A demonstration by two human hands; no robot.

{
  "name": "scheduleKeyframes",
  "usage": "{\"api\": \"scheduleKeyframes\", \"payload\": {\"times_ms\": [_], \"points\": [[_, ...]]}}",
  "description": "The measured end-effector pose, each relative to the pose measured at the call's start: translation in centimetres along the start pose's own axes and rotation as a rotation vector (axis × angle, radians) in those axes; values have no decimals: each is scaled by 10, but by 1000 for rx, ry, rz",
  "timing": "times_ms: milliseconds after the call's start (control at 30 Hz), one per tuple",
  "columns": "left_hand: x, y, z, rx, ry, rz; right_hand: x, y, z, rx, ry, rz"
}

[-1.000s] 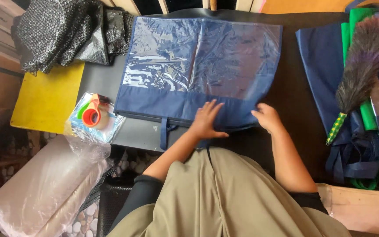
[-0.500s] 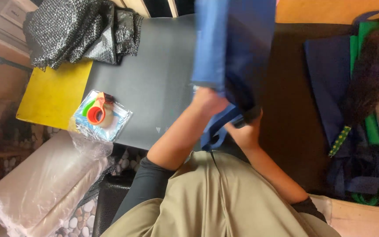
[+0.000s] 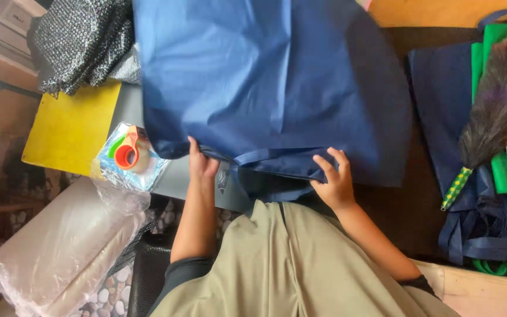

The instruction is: The person uses a feather duster to wipe a black bubble-wrapped package and then a blue fabric bag on a table. They move the items aside and continue dusting the table surface.

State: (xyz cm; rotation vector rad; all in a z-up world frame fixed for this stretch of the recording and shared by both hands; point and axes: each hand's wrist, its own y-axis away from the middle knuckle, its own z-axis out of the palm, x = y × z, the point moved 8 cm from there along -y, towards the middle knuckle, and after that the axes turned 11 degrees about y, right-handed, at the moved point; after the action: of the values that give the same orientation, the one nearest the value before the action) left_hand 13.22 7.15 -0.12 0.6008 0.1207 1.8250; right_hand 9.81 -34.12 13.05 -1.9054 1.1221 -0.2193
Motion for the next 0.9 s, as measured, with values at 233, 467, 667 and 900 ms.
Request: {"api": "scheduleKeyframes", "payload": {"times_ms": [233,467,667,900], "points": [[-3,22,-88,529,-255,-26,33,33,47,-974,165,487],[31,24,-57,657,-636,85,40,63,57,-1454,262,529],[98,-6,-125,766,-1067,550,158,52,12,-742,74,812],[85,67,4,490,-1794,1036,369,172,-103,-444,698,1172]]}}
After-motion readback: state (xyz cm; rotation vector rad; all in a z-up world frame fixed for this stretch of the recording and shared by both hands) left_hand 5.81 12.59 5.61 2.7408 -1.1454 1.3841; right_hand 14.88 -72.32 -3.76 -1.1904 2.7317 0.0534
